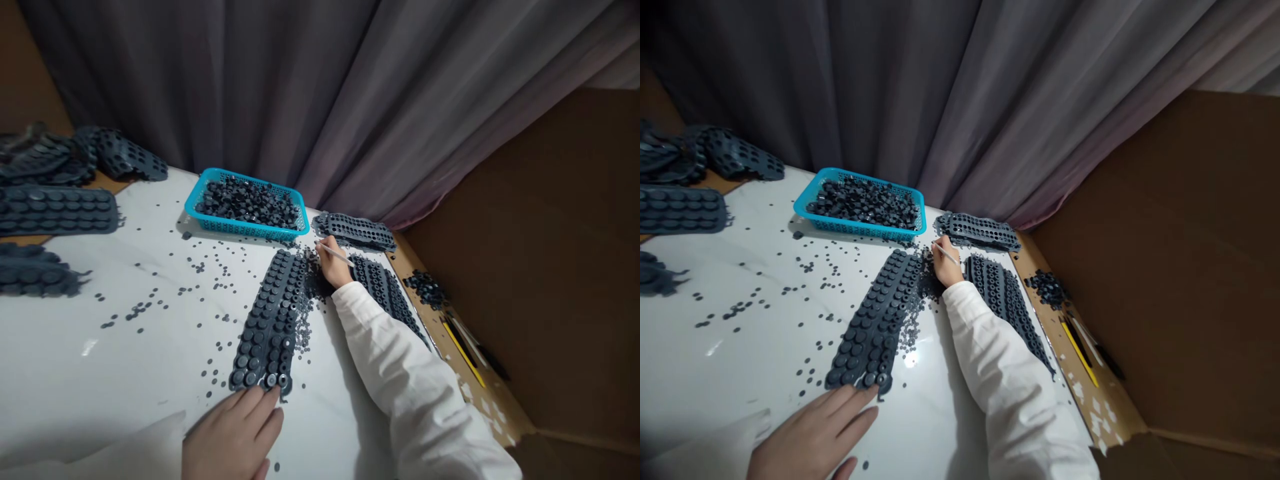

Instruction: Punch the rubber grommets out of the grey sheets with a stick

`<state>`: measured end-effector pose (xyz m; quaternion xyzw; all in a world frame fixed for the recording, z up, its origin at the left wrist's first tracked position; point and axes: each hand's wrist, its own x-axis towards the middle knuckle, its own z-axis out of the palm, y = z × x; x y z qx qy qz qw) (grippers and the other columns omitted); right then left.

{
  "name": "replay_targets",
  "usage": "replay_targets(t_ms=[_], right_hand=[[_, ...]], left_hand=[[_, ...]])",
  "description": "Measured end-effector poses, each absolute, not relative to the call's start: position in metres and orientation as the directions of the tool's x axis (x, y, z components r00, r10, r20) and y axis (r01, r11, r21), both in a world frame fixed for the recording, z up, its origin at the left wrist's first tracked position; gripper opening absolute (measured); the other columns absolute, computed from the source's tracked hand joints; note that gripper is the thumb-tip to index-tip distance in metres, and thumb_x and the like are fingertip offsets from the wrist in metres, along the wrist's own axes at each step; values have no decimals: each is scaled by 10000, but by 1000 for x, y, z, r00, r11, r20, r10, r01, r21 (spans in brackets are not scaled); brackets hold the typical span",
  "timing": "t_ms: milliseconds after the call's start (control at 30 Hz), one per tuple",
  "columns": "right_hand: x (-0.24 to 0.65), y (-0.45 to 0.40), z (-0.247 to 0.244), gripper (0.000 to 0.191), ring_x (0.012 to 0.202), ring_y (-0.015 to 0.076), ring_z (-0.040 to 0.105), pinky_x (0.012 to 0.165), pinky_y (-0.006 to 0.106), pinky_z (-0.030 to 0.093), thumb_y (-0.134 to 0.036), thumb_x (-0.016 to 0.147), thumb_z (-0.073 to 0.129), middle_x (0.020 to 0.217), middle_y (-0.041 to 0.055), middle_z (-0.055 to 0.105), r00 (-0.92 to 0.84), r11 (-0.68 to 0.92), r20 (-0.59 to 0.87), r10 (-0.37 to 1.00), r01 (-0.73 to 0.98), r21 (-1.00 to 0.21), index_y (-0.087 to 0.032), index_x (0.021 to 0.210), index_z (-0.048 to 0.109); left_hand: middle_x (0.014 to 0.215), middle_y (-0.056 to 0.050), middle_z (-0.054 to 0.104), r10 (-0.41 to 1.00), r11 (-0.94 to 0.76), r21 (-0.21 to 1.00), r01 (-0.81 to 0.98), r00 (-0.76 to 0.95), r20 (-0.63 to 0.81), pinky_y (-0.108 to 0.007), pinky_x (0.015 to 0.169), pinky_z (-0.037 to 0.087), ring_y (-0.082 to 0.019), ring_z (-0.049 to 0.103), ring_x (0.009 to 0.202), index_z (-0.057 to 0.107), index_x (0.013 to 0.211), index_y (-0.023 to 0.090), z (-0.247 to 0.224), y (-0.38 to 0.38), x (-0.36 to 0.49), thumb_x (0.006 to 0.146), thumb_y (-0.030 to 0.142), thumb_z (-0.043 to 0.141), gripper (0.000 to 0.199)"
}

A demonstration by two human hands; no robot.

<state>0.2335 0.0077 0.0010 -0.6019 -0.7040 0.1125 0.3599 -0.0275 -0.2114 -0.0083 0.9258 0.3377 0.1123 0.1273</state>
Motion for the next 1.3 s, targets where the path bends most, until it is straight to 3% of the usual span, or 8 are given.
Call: replay_targets(t_ms=[233,433,567,800,1133,1300], right_hand=[[236,-12,13,256,723,192,628,667,301,474,-433,888,452,778,47,665,-135,299,289,948,696,-653,-201,810,527],[239,-26,5,184,999,227,642,866,387,477,-376,880,484,1055,97,689,-252,357,253,934,659,-662,-208,870,558],[239,-26,1,138,1043,227,642,886,405,477,-339,890,463,1084,99,691,-291,367,227,929,662,-654,-221,895,533],[238,-25,-3,130,1080,225,622,904,387,468,-296,904,419,1143,113,666,-320,379,209,924,702,-602,-217,920,521],[250,4,-4,159,1007,256,593,906,392,421,-293,884,436,1078,120,652,-139,303,311,940,760,-575,-203,967,539],[248,-5,6,194,803,239,633,783,365,455,-383,871,467,853,79,672,27,217,329,944,698,-682,-206,930,520]], left_hand=[[1171,-9,631,666,-725,344,596,734,132,-330,811,453,-221,572,969,628,1037,225,-11,-210,-28,635,80,468,456],[1103,24,659,724,-678,388,624,659,205,-331,793,454,-210,591,964,636,967,248,1,-211,-28,660,82,472,386],[1009,48,683,754,-648,422,634,614,235,-315,752,460,-194,609,903,635,924,275,5,-212,-28,667,76,457,371],[1158,56,649,681,-730,326,601,604,413,-302,930,399,-171,569,1065,629,1006,258,-5,-208,-30,673,77,429,428],[1159,34,649,707,-704,387,596,640,302,-302,902,455,-199,582,1052,638,1007,258,-6,-208,-31,666,107,480,405],[1115,19,660,665,-745,422,516,620,416,-311,849,475,-215,594,998,621,976,257,-23,-203,-30,631,146,475,391]])
